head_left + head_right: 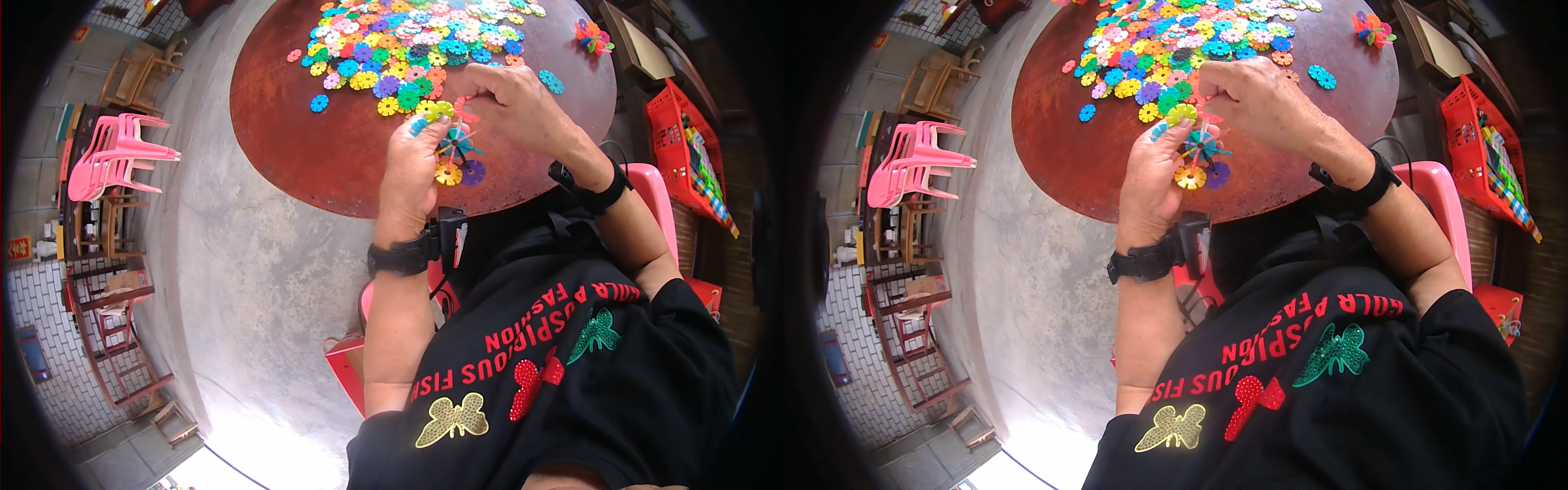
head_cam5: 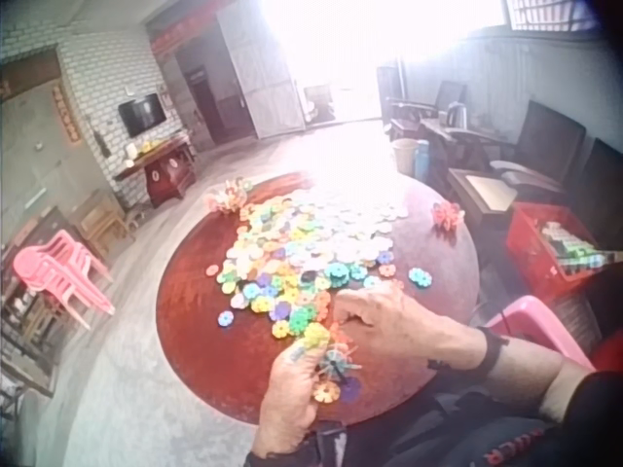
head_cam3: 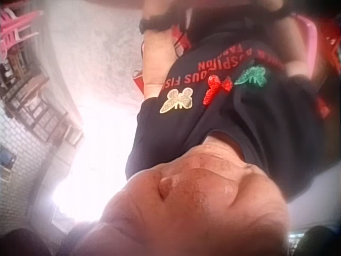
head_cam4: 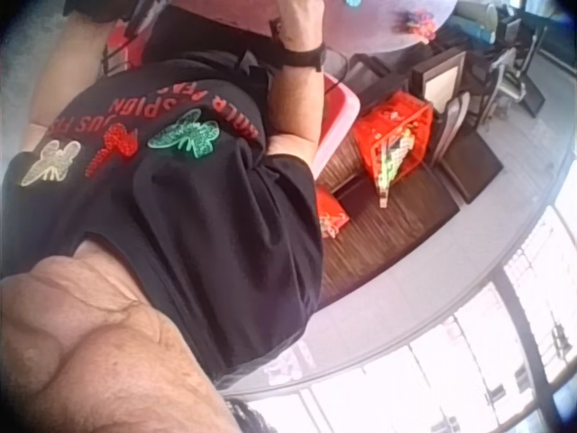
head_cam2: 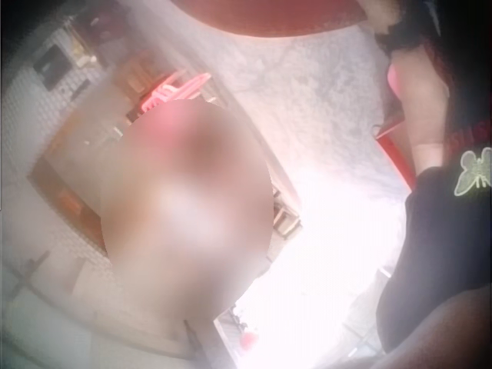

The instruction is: Assembling a complex structure from interlocking snowflake-shaped toy blocks.

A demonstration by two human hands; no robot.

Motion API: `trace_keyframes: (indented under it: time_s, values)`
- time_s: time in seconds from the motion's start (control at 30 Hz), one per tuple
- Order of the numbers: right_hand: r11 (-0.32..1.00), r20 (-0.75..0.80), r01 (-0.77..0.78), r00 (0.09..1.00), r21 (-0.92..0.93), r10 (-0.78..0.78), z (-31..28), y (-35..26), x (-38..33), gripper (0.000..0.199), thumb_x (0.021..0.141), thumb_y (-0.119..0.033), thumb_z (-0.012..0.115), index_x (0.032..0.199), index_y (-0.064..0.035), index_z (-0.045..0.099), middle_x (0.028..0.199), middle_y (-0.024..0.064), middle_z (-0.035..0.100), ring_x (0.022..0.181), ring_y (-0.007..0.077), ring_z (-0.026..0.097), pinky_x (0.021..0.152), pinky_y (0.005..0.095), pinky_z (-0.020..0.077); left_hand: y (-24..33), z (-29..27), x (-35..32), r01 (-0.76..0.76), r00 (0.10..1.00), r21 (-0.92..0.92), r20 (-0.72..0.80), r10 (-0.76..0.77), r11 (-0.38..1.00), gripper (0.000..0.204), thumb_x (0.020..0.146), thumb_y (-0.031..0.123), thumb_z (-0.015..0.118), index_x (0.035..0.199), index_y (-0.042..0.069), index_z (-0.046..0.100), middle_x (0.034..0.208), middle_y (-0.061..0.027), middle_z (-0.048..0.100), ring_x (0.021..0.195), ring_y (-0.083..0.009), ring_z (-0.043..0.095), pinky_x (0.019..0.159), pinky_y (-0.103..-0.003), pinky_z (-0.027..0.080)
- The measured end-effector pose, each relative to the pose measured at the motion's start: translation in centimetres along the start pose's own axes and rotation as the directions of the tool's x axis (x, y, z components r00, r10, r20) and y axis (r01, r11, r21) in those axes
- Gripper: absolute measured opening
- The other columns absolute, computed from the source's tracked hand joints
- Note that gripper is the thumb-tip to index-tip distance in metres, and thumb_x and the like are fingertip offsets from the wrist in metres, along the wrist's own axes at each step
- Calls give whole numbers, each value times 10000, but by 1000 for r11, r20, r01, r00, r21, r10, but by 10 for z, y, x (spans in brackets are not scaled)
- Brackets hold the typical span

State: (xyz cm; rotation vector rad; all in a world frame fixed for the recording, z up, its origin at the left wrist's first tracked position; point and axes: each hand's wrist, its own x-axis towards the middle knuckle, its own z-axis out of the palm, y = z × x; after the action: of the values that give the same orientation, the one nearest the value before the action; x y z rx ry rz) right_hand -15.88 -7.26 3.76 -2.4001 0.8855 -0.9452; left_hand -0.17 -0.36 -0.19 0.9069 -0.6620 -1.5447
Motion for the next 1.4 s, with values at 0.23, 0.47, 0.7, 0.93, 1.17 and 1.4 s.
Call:
trace_keyframes:
  time_s: [0.23,0.47,0.7,0.93,1.17,1.4]
  values:
    - [990,85,107,991,-87,-100,-3,4,-2,126,773,-103,606,797,-8,526,659,142,579,646,325,595,577,406,447,-3,5,-3,-42,999,56,15,41,998,206,928,140,532,1027,-37,569,913,-109,648,813,-181,634,725,-311,523]
    - [984,95,158,984,-83,-150,1,8,-7,123,762,-88,590,757,-25,483,651,135,546,637,317,569,555,399,415,-1,16,-9,29,999,112,-35,-25,993,198,917,140,559,1036,-18,572,870,-69,631,745,-130,614,644,-262,513]
    - [991,56,125,991,-43,-122,14,17,-12,94,791,-69,581,806,-8,511,654,155,562,657,345,583,574,424,431,-5,9,-3,11,999,95,-36,-7,995,185,920,127,550,1035,-16,573,882,-62,627,733,-127,607,625,-267,509]
    - [992,48,33,998,123,-39,6,14,5,87,787,-94,581,805,-9,573,672,122,596,636,268,601,582,347,456,-1,-5,1,-68,997,82,37,65,994,294,952,228,501,1131,-5,520,998,-123,625,879,-201,627,754,-340,522]
    - [990,141,-54,989,129,35,-13,5,17,121,765,-126,590,791,-11,615,704,116,619,670,262,614,619,349,471,13,6,-6,105,991,-319,108,-74,942,622,934,516,411,1241,-24,439,1154,-185,565,1057,-279,564,882,-423,465]
    - [962,212,131,960,241,-184,-1,5,32,132,771,-81,584,871,-2,616,709,99,606,623,223,597,575,315,463,6,6,-4,143,976,-158,189,-112,977,628,939,516,381,1238,-30,462,1131,-212,585,1069,-324,566,924,-459,452]
